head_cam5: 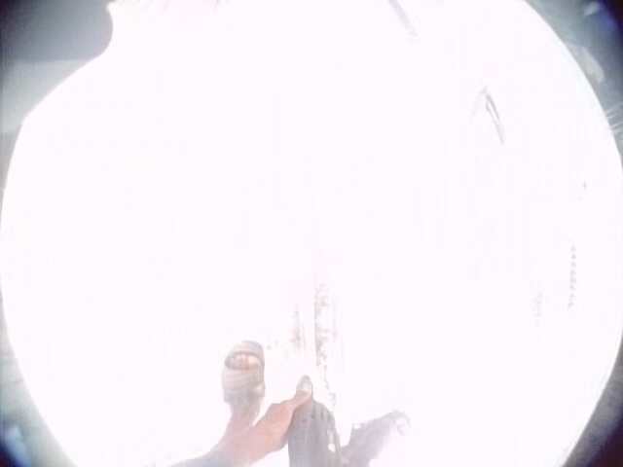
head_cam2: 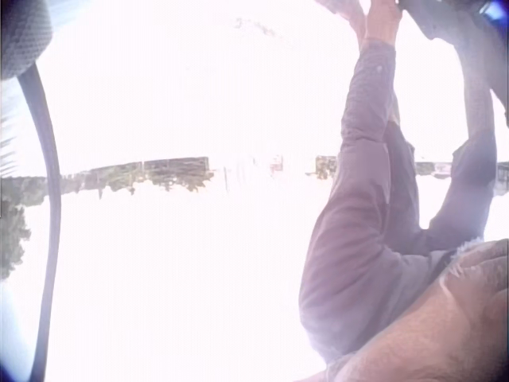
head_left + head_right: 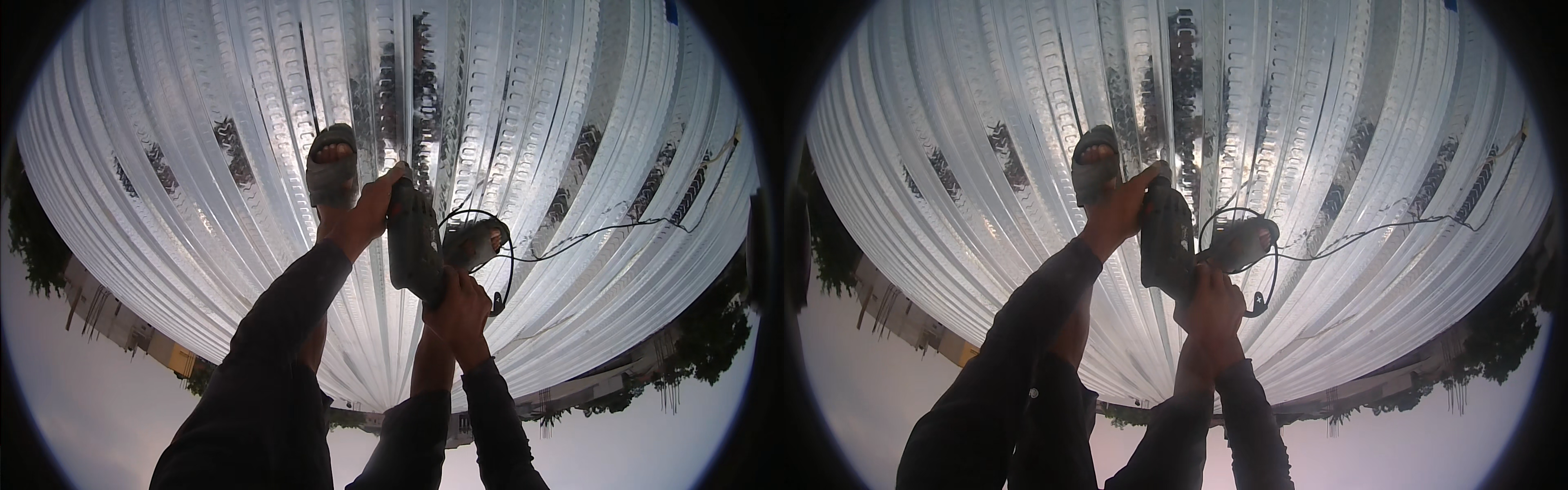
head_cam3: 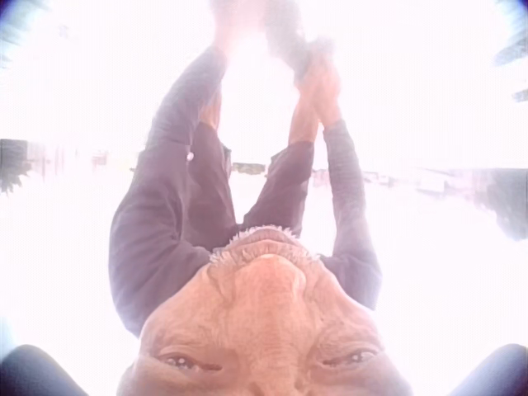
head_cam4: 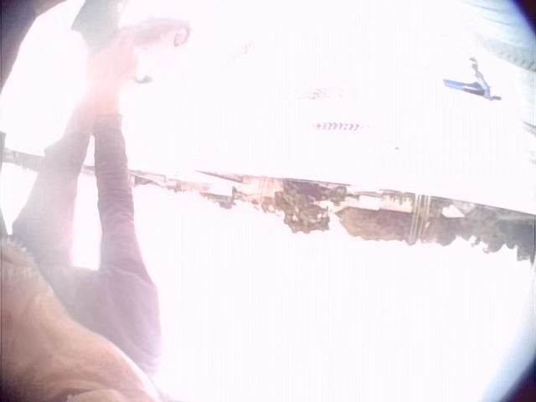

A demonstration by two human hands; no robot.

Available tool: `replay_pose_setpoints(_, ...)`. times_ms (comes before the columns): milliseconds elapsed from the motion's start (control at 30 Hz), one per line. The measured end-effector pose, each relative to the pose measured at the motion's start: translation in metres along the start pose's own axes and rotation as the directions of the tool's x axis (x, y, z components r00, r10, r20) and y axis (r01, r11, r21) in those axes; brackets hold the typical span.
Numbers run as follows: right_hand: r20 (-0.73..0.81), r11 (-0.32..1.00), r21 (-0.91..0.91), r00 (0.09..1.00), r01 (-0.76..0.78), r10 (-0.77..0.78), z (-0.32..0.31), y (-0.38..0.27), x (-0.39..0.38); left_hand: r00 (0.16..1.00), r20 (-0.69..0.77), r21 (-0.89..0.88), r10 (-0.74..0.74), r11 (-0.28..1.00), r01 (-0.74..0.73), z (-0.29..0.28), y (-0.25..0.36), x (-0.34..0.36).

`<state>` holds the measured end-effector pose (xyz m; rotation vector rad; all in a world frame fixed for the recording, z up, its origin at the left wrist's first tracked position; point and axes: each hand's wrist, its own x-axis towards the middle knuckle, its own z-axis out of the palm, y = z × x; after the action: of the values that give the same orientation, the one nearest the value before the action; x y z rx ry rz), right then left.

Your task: The person installs corrugated metal roof panels by drilling holes and fastening them with a rivet gun. They repeatedly position the drill, insert fasteners, and use the rivet gun to secure the panels to the roof structure.

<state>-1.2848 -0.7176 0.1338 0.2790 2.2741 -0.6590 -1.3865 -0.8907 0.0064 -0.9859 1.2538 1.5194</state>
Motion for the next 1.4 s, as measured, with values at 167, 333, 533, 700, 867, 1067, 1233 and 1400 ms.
replay_pose_setpoints(167,0.045,0.996,-0.087,0.999,0.017,-0.013,-0.012,-0.012,0.009,0.896,-0.04,-0.267,-0.441,0.869,0.416,0.045,0.019,-0.09)
replay_pose_setpoints(333,0.089,0.995,-0.099,0.996,0.014,-0.005,-0.026,-0.02,0.02,0.898,0.002,-0.315,-0.44,0.852,0.418,0.038,0.025,-0.074)
replay_pose_setpoints(533,0.136,0.991,-0.129,0.989,-0.039,0.056,-0.024,-0.027,0.024,0.957,0.084,-0.295,-0.277,0.911,0.29,0.028,0.026,-0.075)
replay_pose_setpoints(700,0.15,0.991,-0.129,0.988,-0.021,0.04,-0.034,-0.029,0.026,0.901,0.049,-0.282,-0.431,0.859,0.427,0.03,0.036,-0.068)
replay_pose_setpoints(867,0.215,0.992,-0.126,0.975,-0.022,0.049,-0.047,-0.026,0.042,0.955,0.041,-0.343,-0.293,0.894,0.289,0.043,0.057,-0.089)
replay_pose_setpoints(1067,0.215,0.95,-0.266,0.971,0.161,-0.104,-0.065,-0.034,0.052,0.906,0.224,-0.497,-0.36,0.757,0.424,0.03,0.031,-0.066)
replay_pose_setpoints(1233,0.314,0.919,-0.317,0.94,0.233,-0.13,-0.087,-0.038,0.073,0.924,0.272,-0.58,-0.269,0.72,0.38,0.033,0.036,-0.065)
replay_pose_setpoints(1400,0.31,0.873,-0.369,0.928,0.318,-0.207,-0.096,-0.055,0.084,0.951,0.108,-0.575,-0.289,0.762,0.297,0.035,0.06,-0.083)
